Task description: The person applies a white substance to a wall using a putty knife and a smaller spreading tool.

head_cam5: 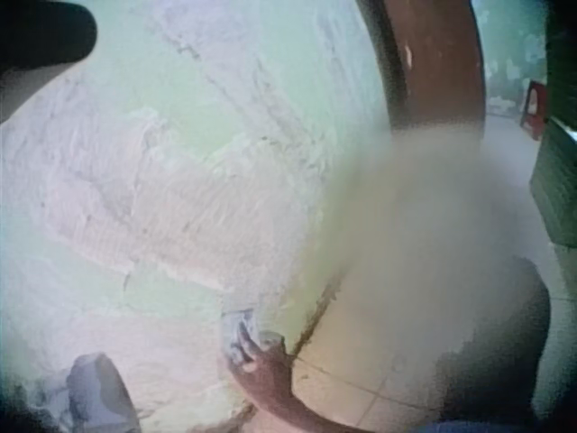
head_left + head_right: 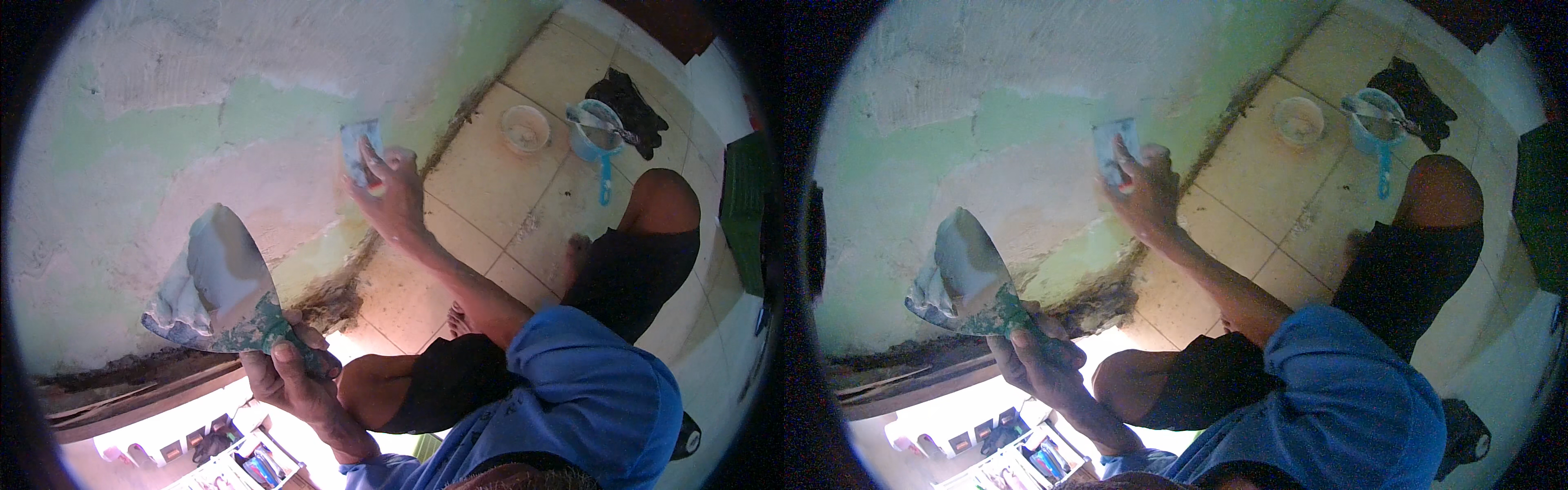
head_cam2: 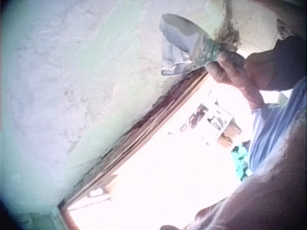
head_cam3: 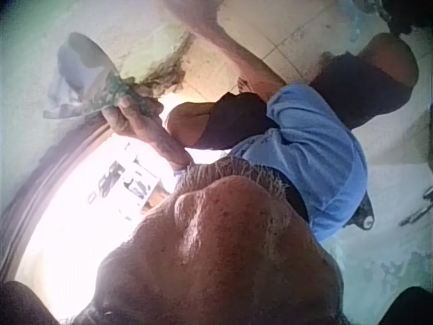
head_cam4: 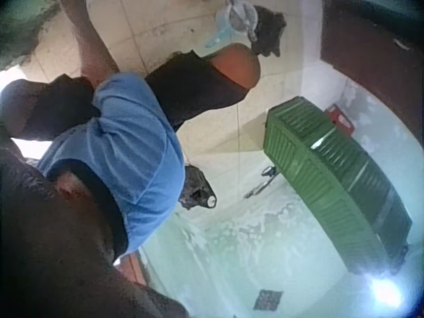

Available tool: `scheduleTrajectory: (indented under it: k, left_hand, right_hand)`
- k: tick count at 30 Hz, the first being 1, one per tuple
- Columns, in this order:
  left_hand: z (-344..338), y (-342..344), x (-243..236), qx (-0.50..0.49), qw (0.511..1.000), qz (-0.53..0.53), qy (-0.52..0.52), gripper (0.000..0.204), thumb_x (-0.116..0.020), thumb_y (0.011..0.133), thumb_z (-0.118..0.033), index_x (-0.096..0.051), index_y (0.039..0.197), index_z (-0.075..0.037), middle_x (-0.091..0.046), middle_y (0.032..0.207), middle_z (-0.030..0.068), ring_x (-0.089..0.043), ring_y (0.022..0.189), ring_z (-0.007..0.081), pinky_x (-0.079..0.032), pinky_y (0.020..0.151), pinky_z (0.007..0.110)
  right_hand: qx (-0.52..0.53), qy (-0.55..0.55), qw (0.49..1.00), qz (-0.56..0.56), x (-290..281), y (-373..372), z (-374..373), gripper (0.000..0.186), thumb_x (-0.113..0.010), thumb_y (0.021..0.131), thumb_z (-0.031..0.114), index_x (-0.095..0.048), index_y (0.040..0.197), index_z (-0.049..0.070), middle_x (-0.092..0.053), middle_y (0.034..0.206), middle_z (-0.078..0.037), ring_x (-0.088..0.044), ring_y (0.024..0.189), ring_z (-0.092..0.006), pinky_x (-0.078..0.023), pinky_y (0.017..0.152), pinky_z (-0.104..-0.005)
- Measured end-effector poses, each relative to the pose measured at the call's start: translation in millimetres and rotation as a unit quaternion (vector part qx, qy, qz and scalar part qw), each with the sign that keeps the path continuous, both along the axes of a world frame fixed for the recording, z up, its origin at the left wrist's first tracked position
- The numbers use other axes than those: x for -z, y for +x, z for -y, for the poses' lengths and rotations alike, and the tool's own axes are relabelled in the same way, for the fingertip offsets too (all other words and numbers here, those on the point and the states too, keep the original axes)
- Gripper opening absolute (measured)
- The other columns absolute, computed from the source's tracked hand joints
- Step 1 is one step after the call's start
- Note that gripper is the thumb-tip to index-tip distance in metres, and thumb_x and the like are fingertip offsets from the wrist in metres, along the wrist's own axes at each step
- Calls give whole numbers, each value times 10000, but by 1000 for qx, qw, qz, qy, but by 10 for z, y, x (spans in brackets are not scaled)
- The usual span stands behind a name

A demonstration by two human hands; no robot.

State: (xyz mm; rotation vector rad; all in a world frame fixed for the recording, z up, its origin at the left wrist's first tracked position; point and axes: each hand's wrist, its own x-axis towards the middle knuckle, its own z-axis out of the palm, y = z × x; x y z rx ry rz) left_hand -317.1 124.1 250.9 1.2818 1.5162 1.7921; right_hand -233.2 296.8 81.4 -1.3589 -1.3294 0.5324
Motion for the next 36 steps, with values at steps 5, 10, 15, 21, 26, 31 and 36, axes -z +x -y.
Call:
scheduleTrajectory:
  k: [5, 10, 15, 21, 26, 31, 36]
  left_hand:
    - [7, 25, -11, -6, 1000, 0, 0, 317, -593, 959, -193, -522, 1103, 80, -644, 855, 203, -529, 480, 109, -367, 322, 202]
    - [-14, 23, -28, 2, 1000, 8, -12, 318, -591, 964, -204, -521, 1094, 76, -639, 820, 195, -500, 442, 93, -346, 312, 198]
    - [-30, 1, -9, 23, 1000, -2, -10, 299, -587, 969, -210, -525, 1084, 59, -626, 758, 176, -475, 408, 77, -326, 304, 191]
    - [-44, 3, 3, 31, 999, -9, -14, 268, -577, 976, -202, -531, 1075, 43, -635, 782, 178, -495, 424, 84, -354, 310, 189]
    - [-44, -35, 33, 14, 1000, -14, -13, 274, -591, 968, -204, -534, 1073, 42, -640, 848, 190, -518, 452, 87, -375, 310, 194]
    - [-55, -35, 44, 8, 1000, -12, -24, 278, -591, 968, -214, -538, 1060, 43, -638, 820, 182, -505, 434, 83, -355, 299, 195]
    - [-48, -29, 2, 23, 999, -15, -28, 277, -581, 971, -211, -541, 1052, 51, -632, 774, 168, -470, 395, 78, -333, 297, 193]
  right_hand:
    - [-72, -156, 939, -300, -78, 598, -174, 464, -644, 864, 439, -632, 1194, 112, -600, 760, -4, -598, 759, -163, -394, 643, -290]
    - [-31, -242, 818, -521, 67, 863, -369, 460, -542, 869, 538, -579, 1072, 127, -641, 854, -2, -632, 790, -146, -297, 542, -262]
    - [-55, -220, 783, -579, 236, 1030, -162, 458, -482, 931, 492, -544, 1167, 105, -652, 936, -20, -639, 732, -156, -305, 506, -271]
    - [23, -176, 893, -414, 600, 1072, -307, 290, -598, 924, 289, -573, 1101, 61, -627, 900, -40, -584, 715, -122, -384, 540, -287]
    - [92, -92, 933, -336, 620, 869, -569, 254, -573, 921, 216, -565, 1033, -12, -607, 865, -88, -558, 770, -174, -445, 672, -339]
    - [117, -109, 951, -265, 489, 581, -827, 241, -553, 849, 154, -559, 948, -66, -611, 815, -199, -602, 760, -359, -469, 716, -444]
    - [103, -138, 957, -231, 8, 462, -692, 174, -530, 856, 130, -510, 832, -42, -558, 792, -129, -544, 726, -226, -434, 651, -414]
